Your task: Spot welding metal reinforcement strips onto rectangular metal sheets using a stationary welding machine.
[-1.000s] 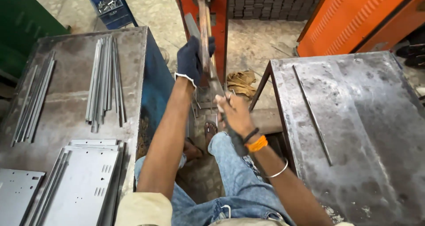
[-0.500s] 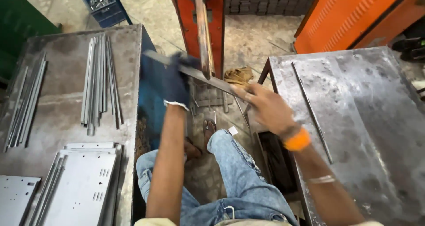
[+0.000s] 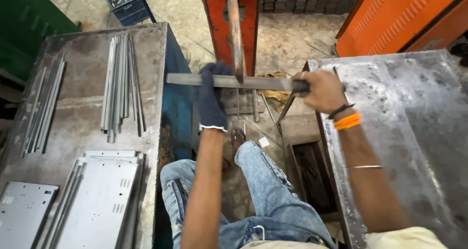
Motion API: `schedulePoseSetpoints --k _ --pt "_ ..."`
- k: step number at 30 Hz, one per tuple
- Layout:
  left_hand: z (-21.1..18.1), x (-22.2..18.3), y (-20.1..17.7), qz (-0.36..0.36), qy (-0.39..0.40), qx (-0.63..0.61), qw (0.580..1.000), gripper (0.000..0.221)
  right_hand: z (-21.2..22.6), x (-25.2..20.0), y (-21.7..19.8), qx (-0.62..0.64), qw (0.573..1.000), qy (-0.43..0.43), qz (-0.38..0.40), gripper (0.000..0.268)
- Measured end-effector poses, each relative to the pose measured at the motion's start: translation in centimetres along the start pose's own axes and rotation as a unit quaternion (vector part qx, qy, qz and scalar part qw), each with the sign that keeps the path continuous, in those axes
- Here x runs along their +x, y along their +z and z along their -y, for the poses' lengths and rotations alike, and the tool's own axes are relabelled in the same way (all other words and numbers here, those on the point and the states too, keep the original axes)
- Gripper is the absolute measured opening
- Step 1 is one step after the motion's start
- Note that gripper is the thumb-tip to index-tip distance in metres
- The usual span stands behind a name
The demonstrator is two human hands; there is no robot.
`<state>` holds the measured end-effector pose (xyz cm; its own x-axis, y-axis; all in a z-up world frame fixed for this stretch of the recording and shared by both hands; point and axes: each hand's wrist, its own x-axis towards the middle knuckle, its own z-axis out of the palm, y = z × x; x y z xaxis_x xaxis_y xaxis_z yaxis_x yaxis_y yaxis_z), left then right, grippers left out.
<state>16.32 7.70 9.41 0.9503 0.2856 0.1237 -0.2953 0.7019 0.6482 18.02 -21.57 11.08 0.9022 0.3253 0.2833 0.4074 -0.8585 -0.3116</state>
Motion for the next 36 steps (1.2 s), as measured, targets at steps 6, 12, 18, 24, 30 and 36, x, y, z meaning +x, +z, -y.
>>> schedulePoseSetpoints --k 6,12,18,24,30,36 --pt "1.0 -0.8 1.2 0.002 0.027 0.039 0.999 0.034 -2.1 -2.8 0.3 0.068 0.997 -0.008 -0.042 0.044" --pt "0.9 -1.0 1.0 -0.061 0.044 0.037 0.996 0.033 -0.3 -0.9 -1.5 -0.028 0.998 -0.037 -0.044 0.031" --pt "-1.1 2.8 -7.9 -0.071 0.104 0.002 0.992 0.033 9.5 -1.6 -0.7 0.029 0.998 -0.05 0.039 0.032" --pt "-2.1 3.7 0.3 0.031 -0.006 0.062 0.998 0.038 8.8 -8.7 2.0 0.237 0.971 0.009 0.018 0.043" --pt "3.6 8.5 -0.1 0.092 -0.104 0.022 0.99 0.041 11.8 -10.6 5.0 0.576 0.793 0.187 0.065 0.049" --pt "4.1 9.6 -0.3 0.127 -0.092 0.106 0.982 0.05 14.7 -7.4 5.3 0.711 0.664 0.217 0.077 0.04"
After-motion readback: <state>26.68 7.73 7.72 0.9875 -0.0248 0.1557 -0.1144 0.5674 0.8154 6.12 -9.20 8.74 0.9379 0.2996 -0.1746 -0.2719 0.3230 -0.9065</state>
